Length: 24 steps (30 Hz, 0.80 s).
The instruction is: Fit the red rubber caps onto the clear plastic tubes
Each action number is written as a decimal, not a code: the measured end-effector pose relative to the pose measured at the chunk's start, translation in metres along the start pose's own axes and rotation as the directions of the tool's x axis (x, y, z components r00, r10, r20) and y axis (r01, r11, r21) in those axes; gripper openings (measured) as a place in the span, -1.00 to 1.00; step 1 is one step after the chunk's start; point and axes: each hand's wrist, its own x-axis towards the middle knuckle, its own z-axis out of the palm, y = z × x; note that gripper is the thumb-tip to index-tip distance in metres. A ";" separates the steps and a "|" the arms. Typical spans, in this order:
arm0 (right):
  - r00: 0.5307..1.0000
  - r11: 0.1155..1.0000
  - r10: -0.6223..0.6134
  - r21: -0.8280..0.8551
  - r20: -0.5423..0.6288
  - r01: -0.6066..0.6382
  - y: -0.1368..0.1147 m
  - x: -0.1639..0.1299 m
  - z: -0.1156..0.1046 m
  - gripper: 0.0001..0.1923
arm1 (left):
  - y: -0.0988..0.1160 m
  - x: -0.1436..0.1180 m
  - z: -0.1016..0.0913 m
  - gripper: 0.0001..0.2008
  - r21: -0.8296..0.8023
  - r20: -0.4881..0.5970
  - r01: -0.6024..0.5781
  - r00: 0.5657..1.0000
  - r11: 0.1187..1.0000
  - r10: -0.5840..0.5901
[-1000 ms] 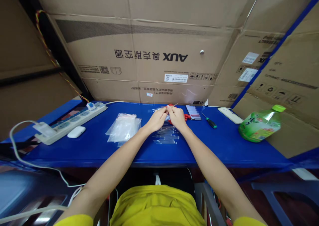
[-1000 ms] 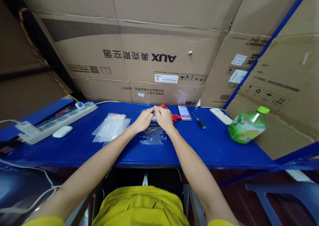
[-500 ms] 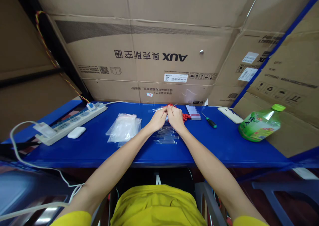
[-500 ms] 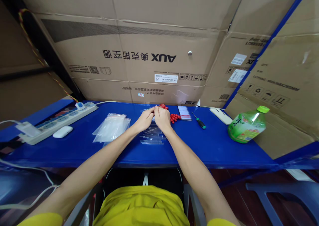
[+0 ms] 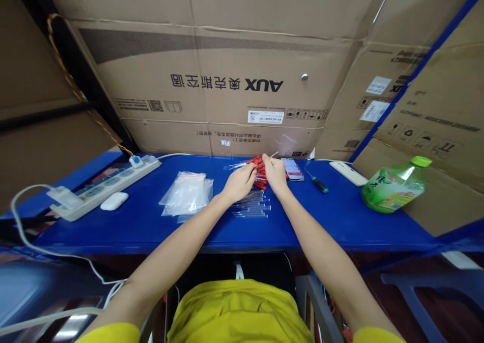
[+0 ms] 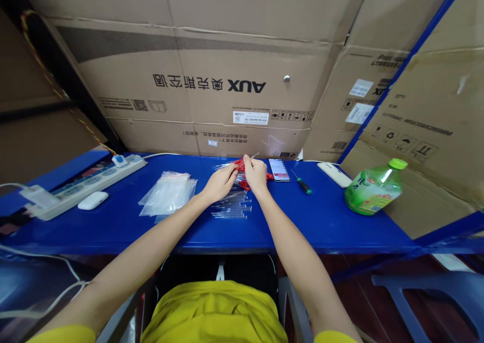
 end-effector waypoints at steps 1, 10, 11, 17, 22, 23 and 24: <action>1.000 1.000 -0.006 0.010 0.002 0.006 -0.001 0.000 -0.001 -0.33 | 0.000 -0.001 0.000 -0.72 0.018 0.004 -0.005 1.000 1.000 0.005; 0.994 0.996 -0.094 -0.002 0.047 0.094 -0.007 -0.005 0.000 -0.28 | 0.000 -0.002 -0.001 -0.73 0.012 0.010 -0.002 1.000 1.000 0.002; 0.992 0.994 -0.111 -0.014 0.061 0.112 -0.007 -0.006 -0.001 -0.28 | 0.000 -0.002 0.000 -0.72 0.008 0.015 0.009 1.000 1.000 -0.009; 0.957 0.967 -0.228 -0.076 0.177 0.244 -0.011 -0.011 -0.002 -0.37 | -0.002 -0.001 -0.003 -0.62 -0.087 0.037 0.069 0.997 0.994 -0.066; 0.958 0.961 -0.220 -0.129 0.184 0.245 -0.012 -0.012 -0.001 -0.33 | 0.002 -0.001 -0.007 -0.58 -0.014 0.069 0.087 0.994 0.996 -0.086; 0.961 0.962 -0.219 -0.128 0.171 0.242 -0.012 -0.013 0.000 -0.32 | 0.003 -0.001 -0.007 -0.60 0.005 0.055 0.087 0.995 0.996 -0.087; 0.963 0.963 -0.218 -0.123 0.156 0.238 -0.012 -0.013 0.001 -0.32 | 0.005 -0.001 -0.007 -0.61 0.026 0.035 0.093 0.995 0.995 -0.094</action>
